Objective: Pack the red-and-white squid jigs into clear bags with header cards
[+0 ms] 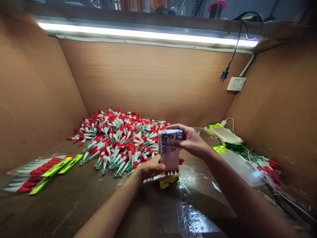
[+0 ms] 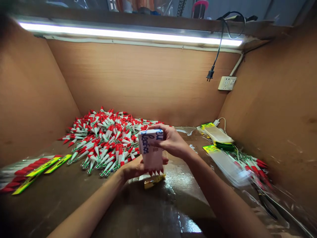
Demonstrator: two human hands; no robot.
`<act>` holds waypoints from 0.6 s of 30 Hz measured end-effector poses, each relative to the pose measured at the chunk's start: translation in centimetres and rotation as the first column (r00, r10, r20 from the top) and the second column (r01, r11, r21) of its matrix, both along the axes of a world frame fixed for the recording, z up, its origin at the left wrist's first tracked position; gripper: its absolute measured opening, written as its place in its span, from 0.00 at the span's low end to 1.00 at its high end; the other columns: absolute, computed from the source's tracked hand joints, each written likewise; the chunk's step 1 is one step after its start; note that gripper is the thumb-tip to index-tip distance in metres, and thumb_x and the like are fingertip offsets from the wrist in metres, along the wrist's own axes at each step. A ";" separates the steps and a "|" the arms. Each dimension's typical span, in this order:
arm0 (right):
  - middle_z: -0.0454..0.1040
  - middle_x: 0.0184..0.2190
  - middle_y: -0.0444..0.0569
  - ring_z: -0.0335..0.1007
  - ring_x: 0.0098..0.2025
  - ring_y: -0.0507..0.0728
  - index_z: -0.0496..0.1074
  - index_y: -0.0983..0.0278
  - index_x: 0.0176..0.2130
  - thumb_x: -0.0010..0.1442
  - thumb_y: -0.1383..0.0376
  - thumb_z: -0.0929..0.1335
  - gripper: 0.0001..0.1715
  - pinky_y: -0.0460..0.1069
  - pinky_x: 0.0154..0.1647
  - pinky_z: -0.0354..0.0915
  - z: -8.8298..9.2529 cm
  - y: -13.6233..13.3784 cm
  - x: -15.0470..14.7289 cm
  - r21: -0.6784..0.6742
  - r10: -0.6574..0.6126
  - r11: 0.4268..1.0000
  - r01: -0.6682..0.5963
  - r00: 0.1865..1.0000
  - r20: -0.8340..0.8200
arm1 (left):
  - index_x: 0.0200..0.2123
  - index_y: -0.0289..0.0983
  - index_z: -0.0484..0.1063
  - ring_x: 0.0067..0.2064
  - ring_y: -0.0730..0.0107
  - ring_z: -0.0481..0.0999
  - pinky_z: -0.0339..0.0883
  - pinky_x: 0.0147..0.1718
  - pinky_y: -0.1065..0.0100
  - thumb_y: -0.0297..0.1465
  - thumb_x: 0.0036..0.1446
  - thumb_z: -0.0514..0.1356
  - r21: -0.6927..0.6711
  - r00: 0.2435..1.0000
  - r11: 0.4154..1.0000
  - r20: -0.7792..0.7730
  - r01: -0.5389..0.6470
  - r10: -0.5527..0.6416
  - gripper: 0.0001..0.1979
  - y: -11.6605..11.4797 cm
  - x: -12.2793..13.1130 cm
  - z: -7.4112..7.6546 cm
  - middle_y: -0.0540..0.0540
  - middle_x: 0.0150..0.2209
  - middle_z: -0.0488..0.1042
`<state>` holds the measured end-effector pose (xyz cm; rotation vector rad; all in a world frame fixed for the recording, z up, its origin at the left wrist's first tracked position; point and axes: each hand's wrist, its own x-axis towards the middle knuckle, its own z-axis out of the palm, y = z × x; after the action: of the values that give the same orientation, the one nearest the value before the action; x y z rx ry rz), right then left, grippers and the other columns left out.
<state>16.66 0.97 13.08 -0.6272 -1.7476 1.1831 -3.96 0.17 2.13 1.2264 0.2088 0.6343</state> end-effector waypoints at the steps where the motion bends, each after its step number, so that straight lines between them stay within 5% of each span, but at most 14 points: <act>1: 0.79 0.41 0.47 0.76 0.39 0.55 0.71 0.60 0.53 0.52 0.63 0.78 0.30 0.49 0.40 0.75 -0.2 0.1 -0.1 -0.008 0.008 1.000 -0.008 1.000 0.008 | 0.67 0.37 0.58 0.60 0.41 0.70 0.62 0.56 0.48 0.42 0.45 0.75 -0.025 1.000 1.000 -0.004 0.018 -0.018 0.49 -0.1 0.1 -0.2 0.28 0.62 0.66; 7: 0.79 0.43 0.48 0.76 0.41 0.56 0.70 0.60 0.55 0.52 0.61 0.78 0.33 0.51 0.43 0.75 -0.4 0.5 -0.1 -0.026 -0.007 1.000 0.007 1.000 -0.014 | 0.64 0.37 0.64 0.48 0.51 0.77 0.68 0.49 0.53 0.30 0.48 0.73 -0.101 1.000 0.995 0.013 -0.005 0.006 0.41 -0.6 1.0 -1.1 0.37 0.47 0.76; 13: 0.76 0.51 0.50 0.76 0.49 0.59 0.62 0.58 0.62 0.54 0.58 0.76 0.41 0.54 0.52 0.73 0.1 3.3 3.1 -0.005 -0.328 0.940 0.342 0.896 -0.300 | 0.62 0.40 0.67 0.51 0.49 0.76 0.68 0.48 0.55 0.26 0.47 0.71 -0.155 0.996 0.987 0.065 -0.049 0.060 0.38 -0.5 1.0 -1.1 0.39 0.45 0.75; 18: 0.76 0.52 0.58 0.76 0.50 0.64 0.59 0.63 0.65 0.51 0.59 0.77 0.48 0.57 0.50 0.73 -3.1 7.5 6.4 -0.023 -0.489 0.871 0.491 0.870 0.067 | 0.62 0.41 0.66 0.51 0.50 0.76 0.66 0.50 0.53 0.24 0.48 0.69 -0.206 0.995 0.978 0.088 -0.020 0.039 0.37 -0.6 1.0 -1.3 0.40 0.46 0.76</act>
<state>23.06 8.44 9.93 -1.0678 -1.4864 0.8456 -2.99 -0.38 0.83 0.9950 0.2110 0.6756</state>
